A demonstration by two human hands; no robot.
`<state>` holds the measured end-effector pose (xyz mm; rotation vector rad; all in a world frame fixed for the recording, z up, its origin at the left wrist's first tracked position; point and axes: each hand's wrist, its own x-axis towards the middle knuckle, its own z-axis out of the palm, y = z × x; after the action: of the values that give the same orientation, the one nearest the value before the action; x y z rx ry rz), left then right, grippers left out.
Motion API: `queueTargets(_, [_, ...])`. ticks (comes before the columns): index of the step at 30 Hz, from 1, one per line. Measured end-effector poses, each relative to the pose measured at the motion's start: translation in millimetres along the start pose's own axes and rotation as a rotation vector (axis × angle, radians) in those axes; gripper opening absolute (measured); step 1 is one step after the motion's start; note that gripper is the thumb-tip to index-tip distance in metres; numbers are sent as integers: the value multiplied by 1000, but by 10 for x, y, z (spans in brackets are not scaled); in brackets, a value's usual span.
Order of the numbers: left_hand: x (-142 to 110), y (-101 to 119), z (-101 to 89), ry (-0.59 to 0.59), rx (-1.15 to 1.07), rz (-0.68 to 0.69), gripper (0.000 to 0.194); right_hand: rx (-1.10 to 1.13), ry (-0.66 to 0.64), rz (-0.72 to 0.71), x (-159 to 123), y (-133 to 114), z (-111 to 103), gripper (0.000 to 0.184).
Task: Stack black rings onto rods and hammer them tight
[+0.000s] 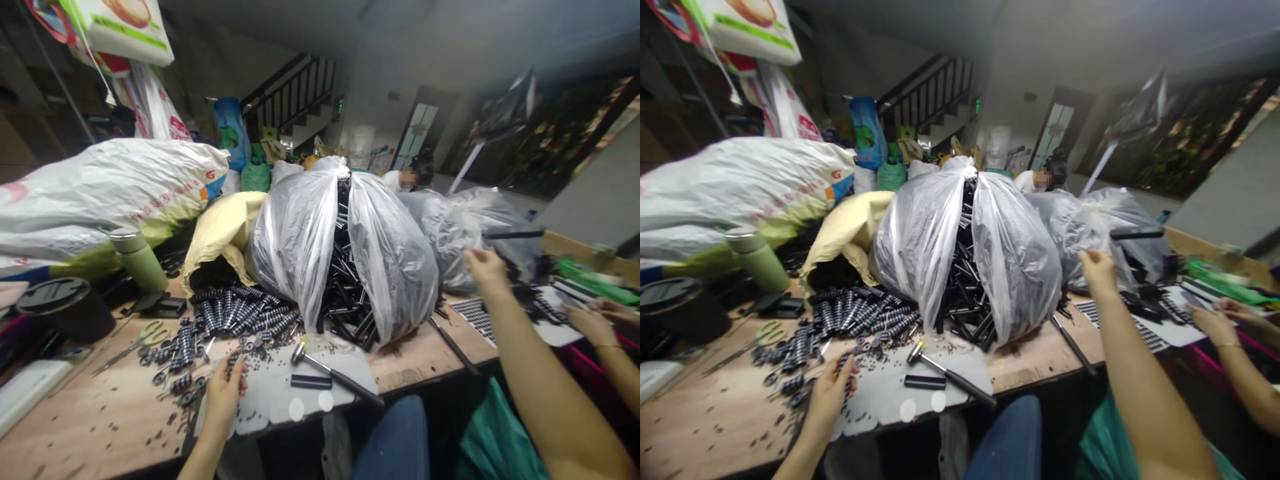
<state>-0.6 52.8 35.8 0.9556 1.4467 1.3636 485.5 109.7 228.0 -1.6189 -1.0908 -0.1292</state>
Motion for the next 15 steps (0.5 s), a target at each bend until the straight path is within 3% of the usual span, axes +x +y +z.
queueTargets(4, [-74, 79, 219, -42, 3, -20, 46, -47, -488, -159, -953, -16, 797, 11])
queueTargets(6, [-129, 123, 303, -68, -6, -27, 48, -55, -632, -215, -1394, -70, 1199, 12])
queueTargets(8, [-180, 155, 330, -95, -9, -31, 52, -63, -691, -231, -1640, -135, 1467, 5])
queueTargets(11, [-217, 176, 280, -113, 36, -25, 57, -37, -698, -214, -1670, -224, 1581, 11])
queueTargets(15, [-162, 231, 311, -82, 181, -2, 57, 60, -737, -144, -1662, -385, 1471, 26])
